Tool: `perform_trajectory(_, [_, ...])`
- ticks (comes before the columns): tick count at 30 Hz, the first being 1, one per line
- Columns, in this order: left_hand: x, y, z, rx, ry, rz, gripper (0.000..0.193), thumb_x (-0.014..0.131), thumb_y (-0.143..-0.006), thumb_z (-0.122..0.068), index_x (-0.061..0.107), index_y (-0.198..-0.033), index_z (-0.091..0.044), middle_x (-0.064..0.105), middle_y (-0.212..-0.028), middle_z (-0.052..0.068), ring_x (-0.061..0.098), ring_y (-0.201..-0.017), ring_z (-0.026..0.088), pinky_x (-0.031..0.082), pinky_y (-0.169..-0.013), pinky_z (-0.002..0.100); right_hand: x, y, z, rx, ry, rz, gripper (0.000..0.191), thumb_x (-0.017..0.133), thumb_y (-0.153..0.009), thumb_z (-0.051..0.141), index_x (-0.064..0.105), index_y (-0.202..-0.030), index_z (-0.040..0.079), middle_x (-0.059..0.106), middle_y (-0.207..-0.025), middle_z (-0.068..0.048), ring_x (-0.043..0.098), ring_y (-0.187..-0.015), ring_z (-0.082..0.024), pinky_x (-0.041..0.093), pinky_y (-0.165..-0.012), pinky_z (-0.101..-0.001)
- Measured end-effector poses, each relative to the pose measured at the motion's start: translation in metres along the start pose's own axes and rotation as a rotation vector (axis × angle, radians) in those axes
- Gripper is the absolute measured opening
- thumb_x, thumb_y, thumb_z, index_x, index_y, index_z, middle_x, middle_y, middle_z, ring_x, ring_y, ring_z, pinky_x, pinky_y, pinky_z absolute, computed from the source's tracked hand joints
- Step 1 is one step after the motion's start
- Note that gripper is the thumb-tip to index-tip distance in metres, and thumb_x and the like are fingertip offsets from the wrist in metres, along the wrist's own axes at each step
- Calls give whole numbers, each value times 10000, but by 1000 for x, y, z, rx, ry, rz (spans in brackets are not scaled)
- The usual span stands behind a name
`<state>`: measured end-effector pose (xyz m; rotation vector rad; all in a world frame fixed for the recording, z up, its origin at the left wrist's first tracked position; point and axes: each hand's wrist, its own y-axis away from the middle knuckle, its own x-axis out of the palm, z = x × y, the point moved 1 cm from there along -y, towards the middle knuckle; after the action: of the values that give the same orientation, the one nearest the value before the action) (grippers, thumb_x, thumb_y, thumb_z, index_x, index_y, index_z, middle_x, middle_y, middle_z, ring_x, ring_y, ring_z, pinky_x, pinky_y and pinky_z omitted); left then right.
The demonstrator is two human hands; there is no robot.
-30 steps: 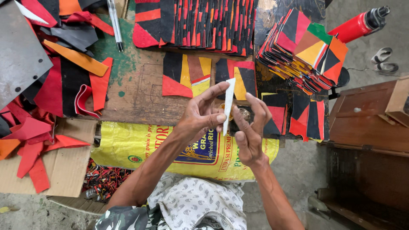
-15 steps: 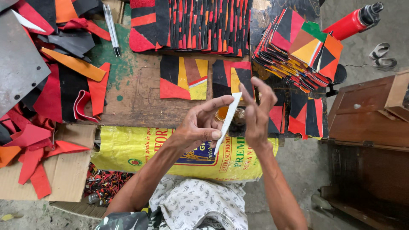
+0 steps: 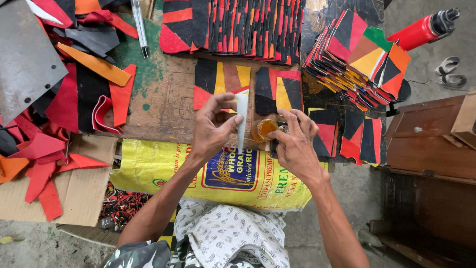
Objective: The person assembles patchwork squares from cut foam pieces in black, red, yellow and orange. They pick up pieces one at a time, apply glue from a small jar to a piece, press the pieces together into a square, and stack the finished squares on the table.
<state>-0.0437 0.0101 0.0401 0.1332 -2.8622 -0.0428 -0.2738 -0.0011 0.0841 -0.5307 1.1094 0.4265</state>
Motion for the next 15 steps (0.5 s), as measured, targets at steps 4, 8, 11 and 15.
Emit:
perform_trajectory(4, [-10, -2, -5, -2, 6, -57, 599, 720, -877, 32, 420, -1395, 31, 675, -990, 102, 712, -879, 147, 639, -754, 280, 4, -2, -3, -4, -24, -10, 315, 629, -702, -44, 765, -945, 104, 512, -1460, -123, 373, -1393, -349, 234, -1124, -513])
perform_trajectory(8, [-14, -4, -8, 71, 4, -85, 613, 714, -893, 48, 413, -1426, 64, 687, -1010, 106, 704, -925, 167, 631, -816, 297, 9, -3, -7, 5, -3, 47, 316, 626, -712, -58, 763, -951, 97, 520, -1445, -122, 384, -1382, -344, 238, -1101, -516])
perform_trajectory(11, [-14, -6, -9, 91, 92, -103, 588, 677, -890, 59, 400, -1409, 67, 660, -1039, 118, 717, -915, 193, 659, -804, 336, 11, -4, -9, 0, -33, -18, 270, 621, -715, -59, 739, -903, 94, 524, -1432, -126, 389, -1386, -343, 241, -1108, -515])
perform_trajectory(15, [-12, -6, -8, 93, 212, -88, 534, 646, -904, 56, 401, -1379, 68, 630, -1011, 147, 736, -887, 231, 692, -815, 371, 9, -11, -12, 31, -60, 14, 292, 607, -681, -87, 721, -886, 86, 539, -1404, -121, 410, -1367, -340, 265, -1067, -500])
